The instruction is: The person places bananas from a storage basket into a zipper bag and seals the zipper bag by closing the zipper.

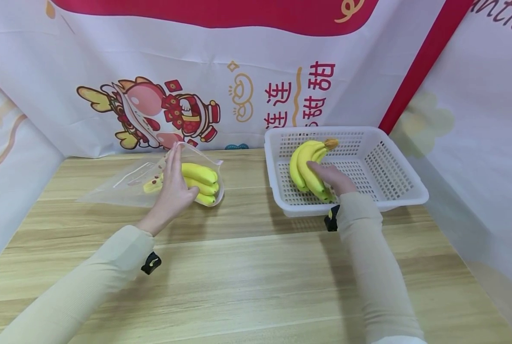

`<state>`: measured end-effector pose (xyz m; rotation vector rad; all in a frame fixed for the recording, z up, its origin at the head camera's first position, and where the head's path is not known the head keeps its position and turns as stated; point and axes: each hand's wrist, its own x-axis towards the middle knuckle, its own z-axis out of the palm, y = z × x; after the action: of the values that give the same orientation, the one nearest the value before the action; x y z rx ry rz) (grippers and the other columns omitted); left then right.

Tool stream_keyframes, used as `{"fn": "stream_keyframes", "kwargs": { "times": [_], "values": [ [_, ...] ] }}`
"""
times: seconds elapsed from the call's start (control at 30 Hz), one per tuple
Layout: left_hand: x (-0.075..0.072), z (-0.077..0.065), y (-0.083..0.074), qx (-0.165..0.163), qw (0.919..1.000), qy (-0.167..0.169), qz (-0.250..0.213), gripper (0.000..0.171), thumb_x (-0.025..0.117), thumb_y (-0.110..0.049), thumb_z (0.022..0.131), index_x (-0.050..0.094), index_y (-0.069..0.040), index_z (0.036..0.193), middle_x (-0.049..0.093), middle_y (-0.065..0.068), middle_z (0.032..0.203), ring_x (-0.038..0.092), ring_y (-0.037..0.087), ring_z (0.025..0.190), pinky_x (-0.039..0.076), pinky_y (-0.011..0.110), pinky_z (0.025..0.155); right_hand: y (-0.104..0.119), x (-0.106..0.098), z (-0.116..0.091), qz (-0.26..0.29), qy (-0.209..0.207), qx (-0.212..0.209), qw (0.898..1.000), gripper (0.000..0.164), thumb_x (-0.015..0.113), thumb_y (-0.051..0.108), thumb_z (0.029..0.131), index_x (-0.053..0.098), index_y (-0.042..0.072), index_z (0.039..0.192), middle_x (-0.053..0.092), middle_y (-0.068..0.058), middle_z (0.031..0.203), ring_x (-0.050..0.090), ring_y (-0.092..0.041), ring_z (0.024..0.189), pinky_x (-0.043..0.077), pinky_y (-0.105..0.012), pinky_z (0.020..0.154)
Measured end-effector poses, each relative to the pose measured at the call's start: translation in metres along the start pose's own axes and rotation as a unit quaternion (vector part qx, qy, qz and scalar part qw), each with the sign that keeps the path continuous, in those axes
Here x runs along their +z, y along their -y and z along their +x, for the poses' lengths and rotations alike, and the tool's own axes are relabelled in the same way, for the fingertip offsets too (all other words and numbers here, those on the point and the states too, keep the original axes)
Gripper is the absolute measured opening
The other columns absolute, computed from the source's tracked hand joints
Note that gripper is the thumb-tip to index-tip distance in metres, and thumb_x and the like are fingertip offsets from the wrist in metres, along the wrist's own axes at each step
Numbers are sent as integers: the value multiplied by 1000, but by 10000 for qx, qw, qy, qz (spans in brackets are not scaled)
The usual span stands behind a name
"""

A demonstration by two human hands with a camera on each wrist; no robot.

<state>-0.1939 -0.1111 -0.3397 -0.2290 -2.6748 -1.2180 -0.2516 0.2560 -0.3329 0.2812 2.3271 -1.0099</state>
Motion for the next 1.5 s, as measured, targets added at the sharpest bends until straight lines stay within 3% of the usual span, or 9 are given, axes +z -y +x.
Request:
{"fn": "stream_keyframes", "kwargs": {
  "times": [0.2,0.37,0.53,0.7,0.83,0.9,1.03,1.27,1.5],
  "values": [
    [1,0,-1,-3,10000,-11,-3,108,64,2,70,1,-15,155,-7,2,163,2,31,150,10,60,119,-7,-3,1,277,401,422,9979,117,33,85,77,-2,4,153,18,-35,151,25,-49,138,33,-57,111],
    [2,1,0,14,10000,-27,41,108,64,2,69,0,-14,155,-6,3,163,3,31,150,10,59,119,-10,-2,2,608,285,298,9973,114,38,84,76,5,8,154,24,-27,151,32,-42,135,39,-52,107],
    [2,1,0,25,10000,-47,41,107,64,2,69,1,-13,155,-5,4,163,3,31,150,10,59,119,-10,2,3,1014,-111,40,9948,105,43,80,78,13,13,153,34,-16,143,40,-27,121,44,-36,92],
    [2,1,1,22,10000,-69,20,106,64,2,69,2,-10,154,-5,4,163,3,31,150,10,59,119,-11,0,6,678,-139,-83,9976,101,37,82,79,24,10,150,43,-12,125,42,-22,109,39,-32,88],
    [2,1,1,-4,10000,-46,33,107,63,2,70,1,-11,155,-6,3,163,3,31,150,10,60,119,-13,-2,7,324,-35,-76,9994,103,33,84,79,30,6,147,42,-19,133,41,-27,117,36,-45,103],
    [3,1,0,-15,10000,-36,42,107,63,2,70,0,-13,155,-7,3,163,2,31,150,10,60,119,-13,-3,7,216,22,-42,9998,102,36,84,77,35,7,143,40,-19,137,39,-27,121,33,-46,106],
    [2,2,0,-2,10000,-42,34,106,63,2,70,1,-11,155,-7,3,163,2,31,150,10,60,119,-12,-3,8,-52,187,-33,9998,91,41,83,76,48,6,126,48,-17,128,46,-25,114,38,-39,100],
    [3,1,1,26,10000,-50,18,107,63,2,69,1,-10,154,-7,3,163,2,30,150,10,59,119,-12,-3,8,-525,264,-43,9983,74,40,77,82,53,7,106,55,-9,98,49,-21,94,40,-29,83],
    [2,1,3,5,10000,-74,8,107,63,3,68,2,-10,155,-7,3,163,2,31,150,10,59,119,-16,-2,9,-750,-271,263,9965,90,47,73,82,43,-5,127,49,-18,112,48,-25,98,44,-33,83]
  ]
}}
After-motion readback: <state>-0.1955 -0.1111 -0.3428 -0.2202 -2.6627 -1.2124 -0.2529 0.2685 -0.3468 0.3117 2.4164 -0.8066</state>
